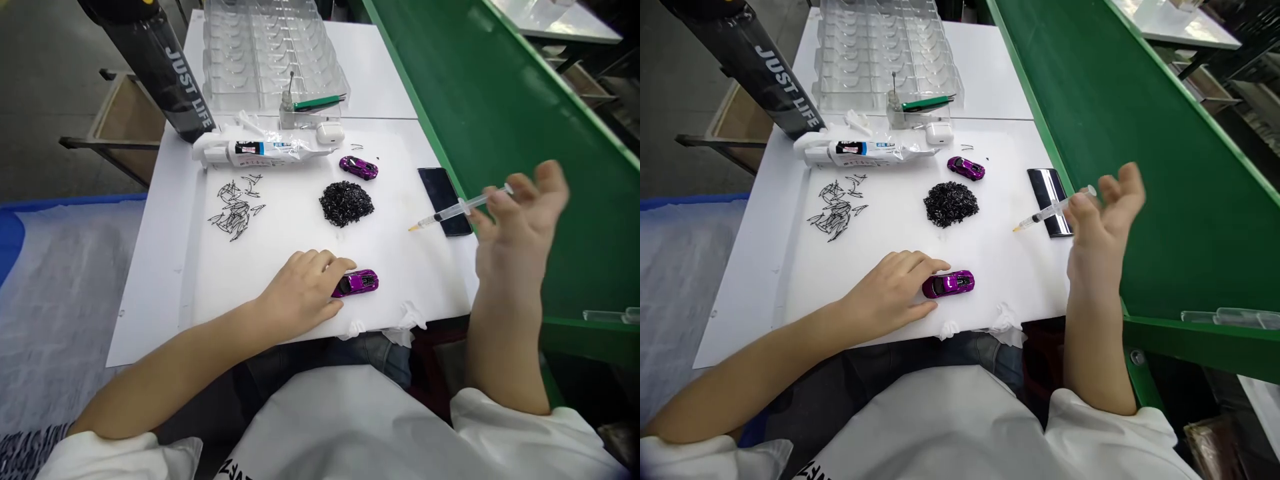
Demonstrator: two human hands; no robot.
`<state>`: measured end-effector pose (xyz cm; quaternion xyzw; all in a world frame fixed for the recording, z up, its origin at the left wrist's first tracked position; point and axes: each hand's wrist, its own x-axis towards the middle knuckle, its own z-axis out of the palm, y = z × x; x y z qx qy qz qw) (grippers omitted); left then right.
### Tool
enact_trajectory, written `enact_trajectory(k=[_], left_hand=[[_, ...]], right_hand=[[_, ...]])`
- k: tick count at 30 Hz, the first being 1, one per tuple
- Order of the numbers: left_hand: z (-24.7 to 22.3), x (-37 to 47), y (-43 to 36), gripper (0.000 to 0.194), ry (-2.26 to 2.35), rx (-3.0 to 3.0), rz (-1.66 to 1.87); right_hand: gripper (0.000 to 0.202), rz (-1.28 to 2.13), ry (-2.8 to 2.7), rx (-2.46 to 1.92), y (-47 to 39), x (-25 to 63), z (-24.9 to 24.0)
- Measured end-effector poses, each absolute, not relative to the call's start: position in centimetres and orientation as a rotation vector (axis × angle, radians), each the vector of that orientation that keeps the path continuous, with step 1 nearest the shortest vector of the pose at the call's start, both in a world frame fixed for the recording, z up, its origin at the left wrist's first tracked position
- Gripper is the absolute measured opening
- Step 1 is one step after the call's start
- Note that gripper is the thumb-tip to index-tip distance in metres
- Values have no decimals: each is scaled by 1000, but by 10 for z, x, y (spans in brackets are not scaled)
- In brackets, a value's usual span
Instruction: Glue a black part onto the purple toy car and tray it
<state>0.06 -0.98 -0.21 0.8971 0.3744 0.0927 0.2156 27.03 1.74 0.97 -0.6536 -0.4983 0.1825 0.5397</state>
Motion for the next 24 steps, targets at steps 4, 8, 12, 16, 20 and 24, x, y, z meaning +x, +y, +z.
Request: enact_trajectory(k=[4,8,12,16,20,24], left_hand=[[-2,-1,-7,33,1000,2472,253],[-3,-1,-6,29,1014,2462,315],[-2,-2,-4,24,1064,2419,379],[1,-2,-2,18,1149,2388,368],[1,-3,-1,16,1149,2373,363],[-1,-4,-1,14,1137,2424,393]], right_hand=[[28,1102,-1147,-1518,31,274,0],[25,968,-1133,-1362,21,249,16],[12,859,-1245,-1017,3,209,41],[13,1301,-1495,-657,-2,186,44],[36,1420,-1554,-419,0,188,25],[42,1379,-1588,-397,-3,193,11]])
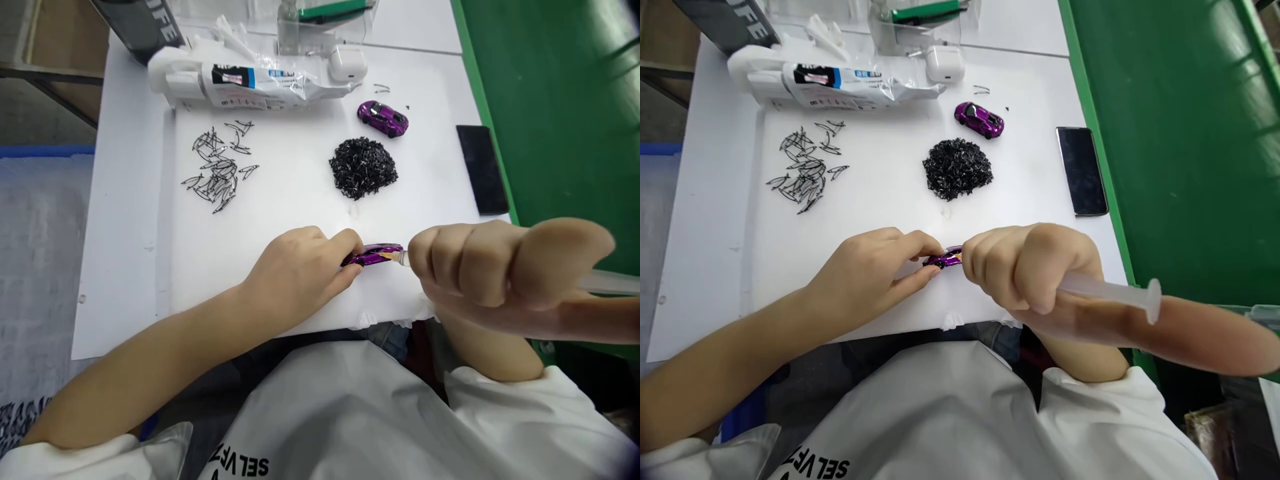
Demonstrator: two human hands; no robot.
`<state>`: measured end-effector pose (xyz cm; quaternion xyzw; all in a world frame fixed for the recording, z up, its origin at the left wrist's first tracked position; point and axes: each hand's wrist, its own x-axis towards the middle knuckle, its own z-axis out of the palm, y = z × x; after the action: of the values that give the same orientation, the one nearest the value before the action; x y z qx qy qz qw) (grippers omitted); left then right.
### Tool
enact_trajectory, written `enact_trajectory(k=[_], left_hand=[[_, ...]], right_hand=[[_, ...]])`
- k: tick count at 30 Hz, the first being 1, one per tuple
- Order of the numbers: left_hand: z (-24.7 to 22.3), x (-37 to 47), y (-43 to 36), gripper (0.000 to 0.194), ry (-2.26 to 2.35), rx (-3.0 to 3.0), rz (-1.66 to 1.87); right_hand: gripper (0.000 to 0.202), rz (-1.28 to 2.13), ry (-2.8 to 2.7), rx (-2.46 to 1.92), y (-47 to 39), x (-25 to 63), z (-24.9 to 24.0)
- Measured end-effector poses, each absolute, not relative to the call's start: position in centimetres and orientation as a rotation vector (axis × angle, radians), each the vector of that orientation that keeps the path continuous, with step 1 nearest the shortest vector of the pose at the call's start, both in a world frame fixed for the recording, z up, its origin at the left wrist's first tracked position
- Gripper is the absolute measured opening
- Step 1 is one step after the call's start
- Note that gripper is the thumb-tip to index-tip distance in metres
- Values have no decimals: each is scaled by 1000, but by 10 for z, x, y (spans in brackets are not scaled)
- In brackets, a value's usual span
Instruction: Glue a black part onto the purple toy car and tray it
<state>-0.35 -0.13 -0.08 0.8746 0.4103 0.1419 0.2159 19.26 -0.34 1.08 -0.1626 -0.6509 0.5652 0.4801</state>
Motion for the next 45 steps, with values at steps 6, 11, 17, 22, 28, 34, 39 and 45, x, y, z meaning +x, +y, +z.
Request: enact_trajectory(k=[6,11,17,22,28,34,39,45], left_hand=[[-1,-4,0,16,1152,2421,367],[-1,-3,1,16,1146,2412,365],[0,-3,1,16,1142,2421,358],[-1,-3,0,15,1136,2432,376],[0,-3,0,16,1149,2419,351],[1,-3,0,16,1138,2434,344],[2,-3,1,15,1132,2455,354],[1,-4,1,15,1128,2463,345]], right_hand=[[54,1194,-1537,-653,-10,195,8],[43,1273,-1558,-437,-9,192,7],[52,1206,-1511,-640,-11,195,-1],[41,1243,-1548,-565,-12,195,2],[34,1292,-1571,-448,-10,190,5],[44,1271,-1550,-411,-12,187,3],[49,1231,-1605,-401,-8,191,6],[49,1148,-1729,-307,-2,195,2]])
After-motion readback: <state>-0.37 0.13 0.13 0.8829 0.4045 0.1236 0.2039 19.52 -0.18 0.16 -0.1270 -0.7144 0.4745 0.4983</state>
